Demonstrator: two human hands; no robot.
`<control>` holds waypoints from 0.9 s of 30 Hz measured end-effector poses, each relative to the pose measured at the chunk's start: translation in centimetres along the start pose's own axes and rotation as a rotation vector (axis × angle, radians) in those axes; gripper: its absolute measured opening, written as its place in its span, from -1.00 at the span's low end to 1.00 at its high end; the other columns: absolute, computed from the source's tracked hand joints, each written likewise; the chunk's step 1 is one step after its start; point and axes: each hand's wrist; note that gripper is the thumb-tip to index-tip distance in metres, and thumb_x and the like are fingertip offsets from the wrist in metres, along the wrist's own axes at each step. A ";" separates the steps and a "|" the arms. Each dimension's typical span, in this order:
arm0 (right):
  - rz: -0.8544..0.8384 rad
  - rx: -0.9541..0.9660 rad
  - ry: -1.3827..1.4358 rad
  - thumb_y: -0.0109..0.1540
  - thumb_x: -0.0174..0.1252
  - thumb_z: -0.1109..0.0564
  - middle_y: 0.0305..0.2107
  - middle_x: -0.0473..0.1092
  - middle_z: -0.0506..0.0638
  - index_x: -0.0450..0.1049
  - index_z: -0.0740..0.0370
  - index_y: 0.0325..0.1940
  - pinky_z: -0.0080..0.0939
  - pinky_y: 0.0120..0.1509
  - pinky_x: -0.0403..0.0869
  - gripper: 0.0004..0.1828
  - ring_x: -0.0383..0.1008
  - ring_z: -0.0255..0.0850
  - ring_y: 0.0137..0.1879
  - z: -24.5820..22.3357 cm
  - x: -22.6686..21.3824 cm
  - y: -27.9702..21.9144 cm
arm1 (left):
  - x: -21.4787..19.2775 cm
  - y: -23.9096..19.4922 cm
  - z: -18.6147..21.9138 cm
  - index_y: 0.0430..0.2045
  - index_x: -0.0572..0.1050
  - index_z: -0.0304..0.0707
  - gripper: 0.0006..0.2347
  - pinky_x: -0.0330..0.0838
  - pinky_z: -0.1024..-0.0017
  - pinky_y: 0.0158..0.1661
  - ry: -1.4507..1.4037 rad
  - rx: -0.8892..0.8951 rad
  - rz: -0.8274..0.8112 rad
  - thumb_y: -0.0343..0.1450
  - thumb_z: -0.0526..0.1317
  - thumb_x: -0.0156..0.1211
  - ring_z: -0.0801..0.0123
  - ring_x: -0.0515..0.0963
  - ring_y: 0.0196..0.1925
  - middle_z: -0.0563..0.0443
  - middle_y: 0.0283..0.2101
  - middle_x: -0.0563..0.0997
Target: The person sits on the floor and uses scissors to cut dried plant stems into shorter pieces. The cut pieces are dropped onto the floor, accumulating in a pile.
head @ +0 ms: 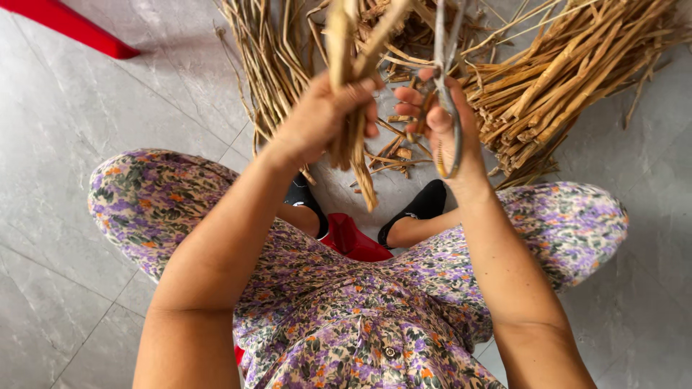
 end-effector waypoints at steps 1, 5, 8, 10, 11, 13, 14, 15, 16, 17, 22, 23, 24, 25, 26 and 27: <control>-0.005 -0.053 0.027 0.15 0.44 -0.34 0.08 0.49 0.13 0.19 0.24 0.40 -0.29 0.19 0.59 -0.02 0.57 -0.17 0.16 0.1 0.6 0.5 | 1.0 0.2 -1.1 -0.13 0.48 -0.32 -0.78 0.56 0.49 -0.47 0.077 -0.044 -0.033 0.52 -0.13 0.06 0.43 0.61 -0.51 0.08 -0.52 0.55; 0.075 -0.121 0.142 0.21 0.43 -0.19 0.04 0.48 0.15 0.15 0.23 0.44 -0.19 0.14 0.61 -0.10 0.57 -0.14 0.12 0.0 0.9 1.4 | 4.7 0.3 -5.3 -0.25 0.45 -0.29 -0.76 0.40 0.53 -0.64 0.326 -0.116 -0.165 0.53 -0.05 0.08 0.53 0.48 -0.67 0.15 -0.62 0.46; 0.190 -0.081 0.209 0.29 0.38 -0.02 -0.14 0.43 0.12 0.16 0.23 0.48 -0.20 -0.08 0.54 -0.21 0.49 -0.17 -0.12 0.2 0.3 1.8 | 6.4 0.4 -7.3 -0.30 0.40 -0.33 -0.75 0.31 0.49 -0.66 0.450 -0.080 -0.162 0.53 -0.08 0.17 0.52 0.41 -0.69 0.10 -0.65 0.42; 0.252 -0.077 0.237 0.31 0.34 0.06 -0.23 0.41 0.09 0.18 0.20 0.48 -0.22 -0.16 0.51 -0.27 0.45 -0.21 -0.23 0.3 -0.4 2.1 | 6.6 0.3 -7.6 -0.22 0.39 -0.29 -0.78 0.30 0.49 -0.66 0.461 -0.031 -0.188 0.52 -0.10 0.15 0.53 0.40 -0.69 0.11 -0.65 0.40; 0.276 -0.084 0.249 0.31 0.32 0.07 -0.25 0.41 0.08 0.18 0.18 0.47 -0.23 -0.17 0.51 -0.29 0.45 -0.22 -0.25 0.3 -0.7 2.3 | 6.6 0.3 -7.5 -0.19 0.38 -0.27 -0.79 0.29 0.50 -0.67 0.465 -0.004 -0.201 0.51 -0.11 0.14 0.54 0.39 -0.70 0.11 -0.66 0.39; 0.329 -0.133 0.201 0.28 0.31 0.07 -0.23 0.41 0.04 0.18 0.18 0.46 -0.26 -0.11 0.52 -0.28 0.47 -0.25 -0.19 -0.1 -1.5 2.8 | 7.0 0.1 -7.1 -0.19 0.35 -0.27 -0.80 0.41 0.50 -0.65 0.440 -0.044 -0.204 0.53 -0.11 0.09 0.56 0.45 -0.69 0.16 -0.64 0.42; 0.363 -0.171 0.146 0.26 0.33 0.06 -0.19 0.42 0.02 0.19 0.19 0.47 -0.28 -0.03 0.54 -0.26 0.51 -0.28 -0.12 -0.2 -2.0 3.0 | 7.1 -0.3 -6.8 -0.19 0.33 -0.26 -0.80 0.47 0.50 -0.65 0.427 -0.070 -0.203 0.54 -0.11 0.06 0.56 0.47 -0.69 0.18 -0.63 0.43; 0.396 -0.209 0.090 0.24 0.34 0.04 -0.15 0.43 -0.01 0.19 0.20 0.47 -0.31 0.05 0.56 -0.23 0.54 -0.31 -0.05 -0.4 -2.4 3.1 | 7.2 -0.6 -6.6 -0.19 0.32 -0.25 -0.81 0.41 0.50 -0.67 0.432 -0.094 -0.193 0.54 -0.11 0.05 0.56 0.45 -0.71 0.18 -0.63 0.41; 0.353 -0.258 0.025 0.26 0.35 0.00 -0.08 0.39 -0.04 0.18 0.18 0.48 -0.27 0.10 0.58 -0.23 0.53 -0.29 -0.01 -0.5 -2.7 3.0 | 7.3 -0.8 -6.3 -0.18 0.32 -0.23 -0.82 0.36 0.50 -0.69 0.437 -0.117 -0.183 0.53 -0.11 0.04 0.55 0.43 -0.72 0.19 -0.63 0.40; 0.309 -0.305 -0.040 0.29 0.36 -0.04 -0.01 0.36 -0.06 0.17 0.16 0.49 -0.23 0.15 0.60 -0.22 0.53 -0.27 0.02 -0.7 -3.2 3.0 | 7.3 -1.0 -5.9 -0.18 0.32 -0.21 -0.82 0.30 0.50 -0.70 0.442 -0.139 -0.173 0.53 -0.11 0.03 0.54 0.40 -0.74 0.20 -0.64 0.38; 0.188 -0.128 -0.181 0.14 0.40 -0.26 -0.18 0.49 0.08 0.26 0.10 0.45 -0.24 -0.10 0.51 -0.11 0.48 -0.22 -0.19 0.0 -7.7 3.3 | 3.2 -0.8 -2.6 -0.21 0.42 -0.20 -0.83 0.31 0.51 -0.64 0.143 -0.079 0.178 0.56 -0.10 0.06 0.51 0.40 -0.65 0.16 -0.59 0.40; 0.228 -0.029 -0.255 0.13 0.38 -0.28 -0.16 0.50 0.07 0.32 0.11 0.40 -0.16 0.00 0.59 -0.14 0.55 -0.18 -0.11 1.7 -7.9 3.6 | 1.7 -0.5 -1.7 -0.18 0.42 -0.22 -0.84 0.38 0.49 -0.55 0.045 0.039 0.195 0.58 -0.12 0.10 0.50 0.42 -0.58 0.14 -0.53 0.42; 0.255 0.062 -0.338 0.12 0.37 -0.31 -0.13 0.50 0.05 0.38 0.12 0.36 -0.09 0.11 0.67 -0.17 0.61 -0.14 -0.02 3.4 -8.3 4.1 | 0.6 0.0 -0.9 -0.16 0.42 -0.24 -0.85 0.44 0.47 -0.46 -0.058 0.175 0.215 0.60 -0.15 0.13 0.48 0.44 -0.50 0.11 -0.47 0.44; 0.180 -0.029 -0.545 0.14 0.45 -0.25 -0.04 0.51 0.11 0.43 0.17 0.27 0.00 0.17 0.56 -0.24 0.56 -0.04 0.08 5.7 -8.1 3.9 | -0.4 0.1 -0.3 -0.12 0.42 -0.24 -0.86 0.48 0.43 -0.39 -0.140 0.214 0.205 0.60 -0.17 0.13 0.46 0.48 -0.44 0.09 -0.41 0.46; 0.092 -0.123 -0.749 0.16 0.52 -0.19 0.05 0.52 0.17 0.47 0.23 0.18 0.08 0.22 0.46 -0.32 0.51 0.05 0.17 8.1 -7.8 3.8 | -1.4 0.0 0.3 -0.09 0.41 -0.24 -0.86 0.52 0.40 -0.32 -0.221 0.259 0.202 0.61 -0.19 0.14 0.43 0.51 -0.37 0.07 -0.36 0.49; 0.083 0.043 -0.950 0.10 0.50 -0.18 -0.01 0.52 0.18 0.47 0.19 0.18 0.07 0.16 0.48 -0.30 0.53 0.05 0.10 9.8 -8.4 3.5 | -2.3 0.2 0.8 -0.06 0.41 -0.24 -0.86 0.56 0.36 -0.24 -0.302 0.303 0.198 0.61 -0.21 0.14 0.40 0.55 -0.31 0.05 -0.31 0.51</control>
Point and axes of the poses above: each hand's wrist, its own y-axis towards the middle knuckle, its own x-axis out of the palm, z = x × y
